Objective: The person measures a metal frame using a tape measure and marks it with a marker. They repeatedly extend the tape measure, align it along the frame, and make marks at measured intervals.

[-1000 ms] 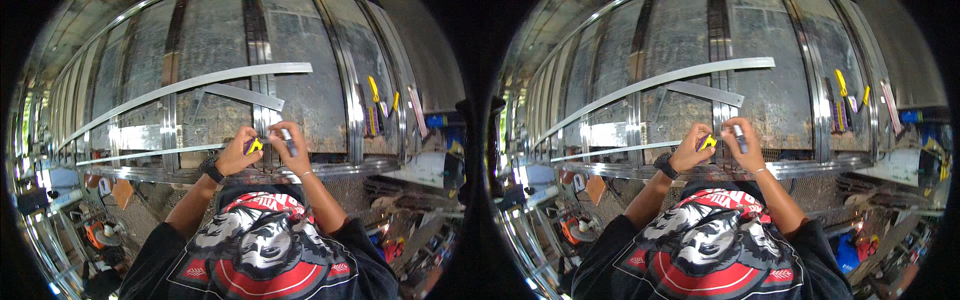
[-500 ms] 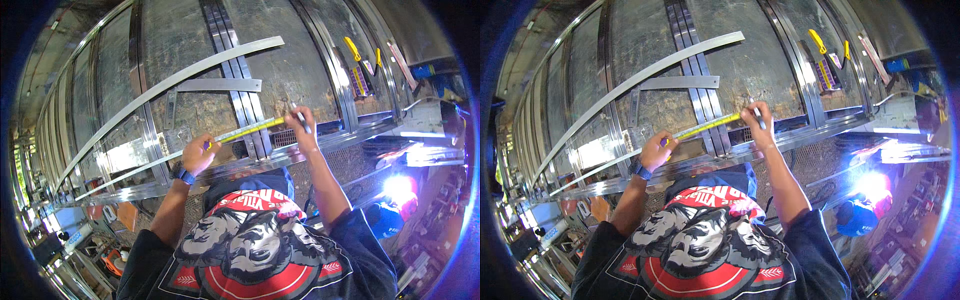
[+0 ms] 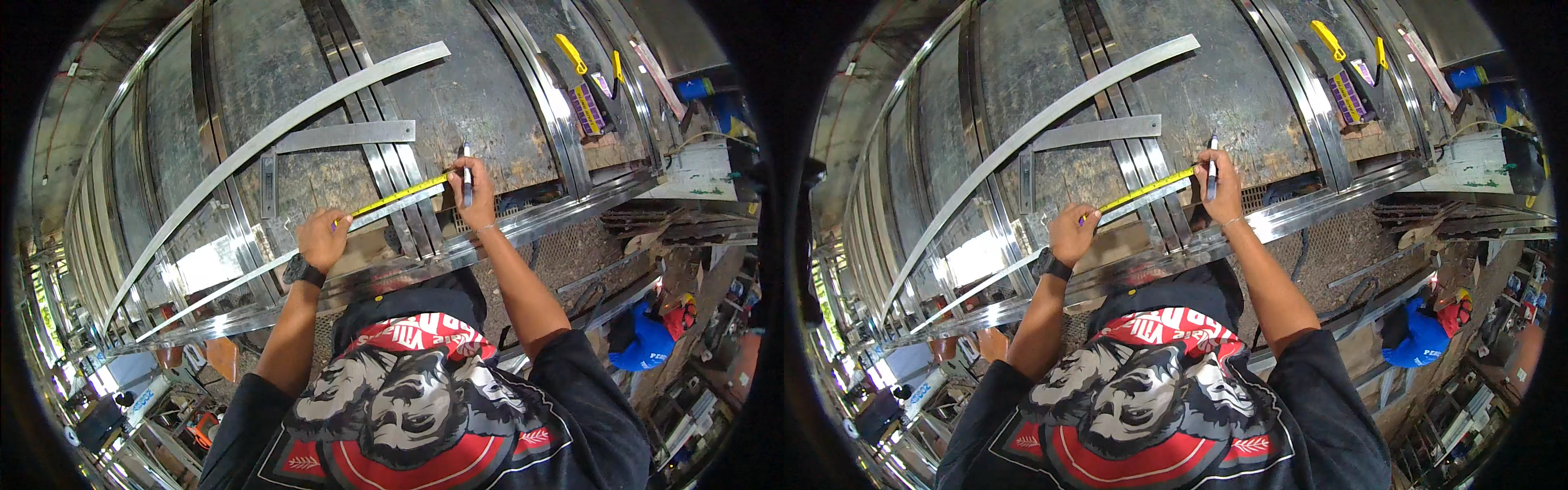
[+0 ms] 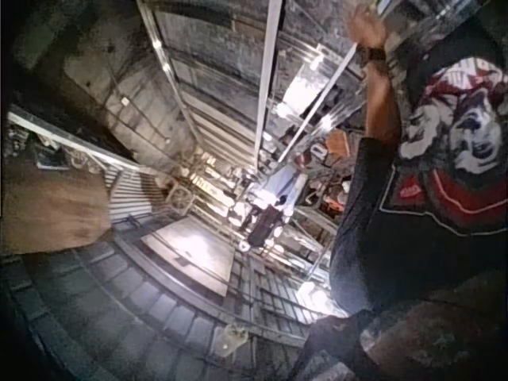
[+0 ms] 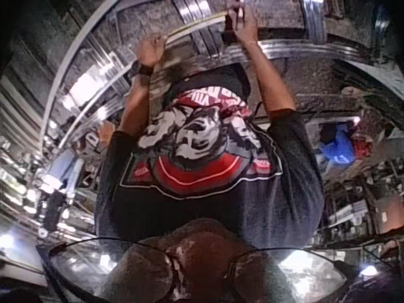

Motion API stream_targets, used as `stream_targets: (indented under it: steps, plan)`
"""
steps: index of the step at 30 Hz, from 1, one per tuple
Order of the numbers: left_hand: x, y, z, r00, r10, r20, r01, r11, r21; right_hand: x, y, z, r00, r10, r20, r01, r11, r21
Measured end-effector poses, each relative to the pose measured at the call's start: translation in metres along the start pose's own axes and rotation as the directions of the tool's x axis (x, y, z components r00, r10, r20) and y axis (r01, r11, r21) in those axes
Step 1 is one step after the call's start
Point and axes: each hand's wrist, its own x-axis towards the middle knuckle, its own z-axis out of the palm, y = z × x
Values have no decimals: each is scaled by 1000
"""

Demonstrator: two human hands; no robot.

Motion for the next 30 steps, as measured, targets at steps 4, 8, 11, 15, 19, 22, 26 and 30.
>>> stream_targets:
  steps: [4, 8, 11, 15, 19, 22, 26, 30]
  plan:
    - [0, 12, -8, 996, -75, 45, 75, 997, 5, -2, -3, -2, 999, 42, 24, -42, 999, -29]
    - [6, 14, -10, 997, 59, 59, -59, 998, 0, 0, 5, -3, 999, 11, -39, -12, 1000, -19]
    - [9, 17, -8, 985, 168, 38, -169, 986, 15, -2, 5, -8, 1000, 14, -27, -16, 998, -53]
    - [13, 18, -6, 948, 314, 43, -317, 940, 123, 0, 1, -8, 1000, -9, -7, 9, 998, -61]
    - [15, 49, 4, 937, 348, 23, -349, 937, 6, -3, 2, -9, 1000, -8, -1, 8, 998, -59]
    - [15, 54, 18, 965, 260, 23, -260, 965, -7, -2, -3, -9, 1000, 16, 26, -15, 999, -45]
    - [17, 55, 23, 961, 276, -24, -276, 961, -14, -5, -3, -10, 1000, 15, 4, -15, 1000, -28]
    - [13, 56, 31, 941, 336, -36, -334, 942, 40, -12, -7, -14, 1000, 11, -14, -11, 998, -65]
